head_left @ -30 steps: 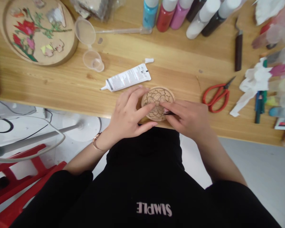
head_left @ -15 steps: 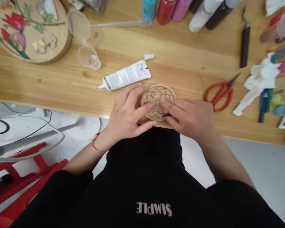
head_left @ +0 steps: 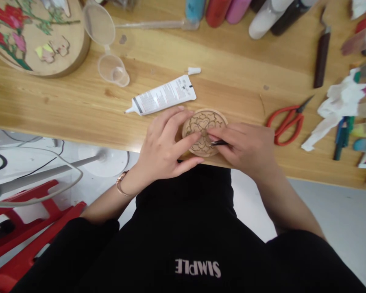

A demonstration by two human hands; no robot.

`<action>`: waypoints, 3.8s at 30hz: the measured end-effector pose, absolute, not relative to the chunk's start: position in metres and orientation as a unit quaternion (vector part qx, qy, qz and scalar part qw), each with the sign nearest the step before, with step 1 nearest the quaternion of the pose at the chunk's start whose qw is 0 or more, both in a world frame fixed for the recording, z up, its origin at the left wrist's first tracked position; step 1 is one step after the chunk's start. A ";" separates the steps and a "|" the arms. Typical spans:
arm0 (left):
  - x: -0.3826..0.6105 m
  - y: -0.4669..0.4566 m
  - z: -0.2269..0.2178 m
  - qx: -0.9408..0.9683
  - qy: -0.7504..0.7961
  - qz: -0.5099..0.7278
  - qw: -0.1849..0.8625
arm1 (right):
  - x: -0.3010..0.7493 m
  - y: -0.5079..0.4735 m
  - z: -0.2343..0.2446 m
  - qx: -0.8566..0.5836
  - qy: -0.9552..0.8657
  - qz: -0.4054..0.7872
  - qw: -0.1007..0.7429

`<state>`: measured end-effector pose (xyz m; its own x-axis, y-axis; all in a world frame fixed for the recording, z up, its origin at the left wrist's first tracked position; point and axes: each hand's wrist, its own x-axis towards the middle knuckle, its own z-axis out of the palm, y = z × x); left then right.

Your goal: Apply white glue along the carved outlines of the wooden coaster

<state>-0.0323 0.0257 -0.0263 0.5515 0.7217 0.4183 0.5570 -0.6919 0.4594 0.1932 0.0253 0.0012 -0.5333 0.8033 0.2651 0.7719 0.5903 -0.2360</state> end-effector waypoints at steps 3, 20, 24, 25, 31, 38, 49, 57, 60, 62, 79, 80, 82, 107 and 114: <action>-0.032 0.025 -0.025 0.865 0.382 0.284 0.156 | 0.191 0.026 0.000 -0.451 -0.873 0.059 0.176; -0.033 0.026 -0.026 0.873 0.368 0.290 0.134 | 0.189 0.029 -0.001 -0.465 -0.850 0.121 0.217; -0.034 0.026 -0.024 0.869 0.381 0.263 0.175 | 0.190 0.028 -0.001 -0.467 -0.853 0.114 0.204; -0.034 0.026 -0.024 0.867 0.384 0.258 0.185 | 0.190 0.028 -0.001 -0.466 -0.855 0.109 0.202; -0.033 0.026 -0.024 0.854 0.392 0.267 0.214 | 0.187 0.023 0.001 -0.453 -0.869 0.046 0.194; -0.033 0.027 -0.024 0.865 0.380 0.278 0.176 | 0.185 0.020 0.004 -0.444 -0.877 -0.018 0.185; -0.033 0.028 -0.027 0.871 0.366 0.288 0.156 | 0.183 0.020 0.003 -0.446 -0.875 -0.041 0.186; -0.033 0.028 -0.026 0.863 0.380 0.286 0.172 | 0.182 0.018 0.003 -0.444 -0.876 -0.054 0.180; -0.032 0.027 -0.024 0.861 0.385 0.281 0.179 | 0.182 0.018 0.003 -0.447 -0.876 -0.048 0.177; -0.032 0.027 -0.023 0.858 0.389 0.281 0.186 | 0.182 0.018 0.004 -0.447 -0.876 -0.047 0.175; -0.030 0.028 -0.022 0.841 0.404 0.273 0.235 | 0.185 0.021 0.002 -0.470 -0.864 0.041 0.176; -0.030 0.028 -0.022 0.842 0.406 0.271 0.230 | 0.185 0.021 0.002 -0.472 -0.863 0.045 0.175; -0.030 0.028 -0.023 0.846 0.403 0.276 0.216 | 0.185 0.020 0.003 -0.474 -0.862 0.044 0.176; -0.031 0.028 -0.028 0.870 0.367 0.303 0.128 | 0.178 0.023 0.015 -0.492 -0.868 0.034 0.063; -0.030 0.026 -0.029 0.865 0.378 0.306 0.121 | 0.179 0.023 0.012 -0.485 -0.870 0.027 0.089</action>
